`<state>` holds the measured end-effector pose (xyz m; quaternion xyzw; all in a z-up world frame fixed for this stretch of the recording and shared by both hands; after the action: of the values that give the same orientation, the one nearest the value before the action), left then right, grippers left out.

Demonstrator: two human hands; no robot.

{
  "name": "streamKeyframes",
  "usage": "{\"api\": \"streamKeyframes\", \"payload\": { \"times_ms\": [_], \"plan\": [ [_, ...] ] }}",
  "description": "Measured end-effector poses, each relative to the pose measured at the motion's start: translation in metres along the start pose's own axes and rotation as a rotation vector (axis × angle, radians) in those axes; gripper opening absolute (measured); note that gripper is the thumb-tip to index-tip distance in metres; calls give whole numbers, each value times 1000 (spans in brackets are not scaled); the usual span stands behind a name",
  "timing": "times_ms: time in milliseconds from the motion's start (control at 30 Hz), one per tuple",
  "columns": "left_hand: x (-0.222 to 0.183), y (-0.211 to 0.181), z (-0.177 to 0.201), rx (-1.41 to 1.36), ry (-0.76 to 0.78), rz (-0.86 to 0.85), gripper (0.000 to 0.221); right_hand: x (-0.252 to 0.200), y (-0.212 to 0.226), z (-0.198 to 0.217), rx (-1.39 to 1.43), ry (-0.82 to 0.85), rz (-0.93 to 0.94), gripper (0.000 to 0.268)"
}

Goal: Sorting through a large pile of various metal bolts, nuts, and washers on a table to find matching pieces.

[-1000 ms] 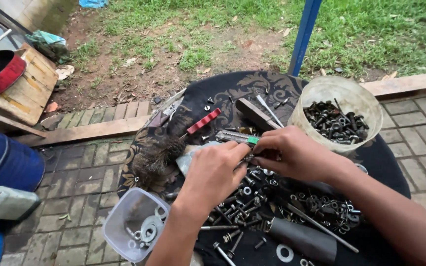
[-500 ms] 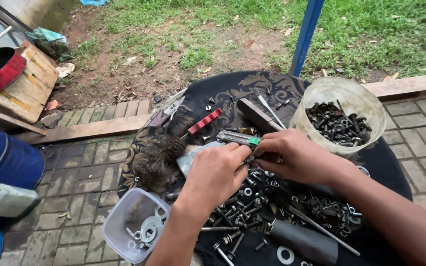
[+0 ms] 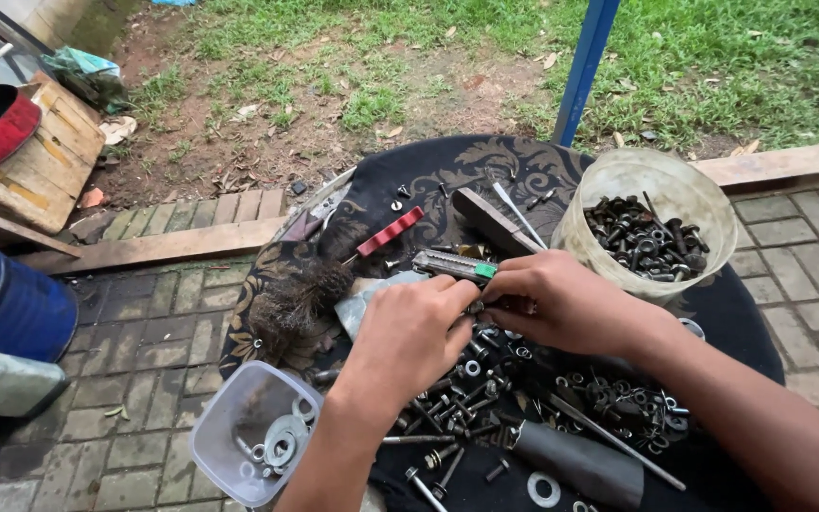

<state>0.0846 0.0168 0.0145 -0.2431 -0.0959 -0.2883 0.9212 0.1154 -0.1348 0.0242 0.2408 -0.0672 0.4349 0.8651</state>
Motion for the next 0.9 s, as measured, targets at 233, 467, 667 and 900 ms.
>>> {"api": "streamKeyframes", "payload": {
  "times_ms": [233,467,667,900],
  "plan": [
    [0,1,-2,-8,1,-5,11,-1,-4,-3,-8,-7,8,7],
    [0,-1,2,-15,13,2,12,1,-1,1,6,-10,27,9],
    [0,1,-2,-23,23,7,12,0,-1,2,-3,-5,20,9],
    [1,-1,-1,-25,32,2,12,0,-1,2,-5,-8,25,9]
  ]
}}
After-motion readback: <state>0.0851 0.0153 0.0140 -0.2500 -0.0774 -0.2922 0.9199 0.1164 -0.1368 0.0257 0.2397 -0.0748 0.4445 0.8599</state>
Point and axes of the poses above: each hand's wrist, its own x-axis towards the middle knuckle, its own z-axis out of the back of the hand, y = z × x, the point moved 5 cm from there along x, towards the middle knuckle, and after that the axes turned 11 degrees about -x, right-handed, at the moved point
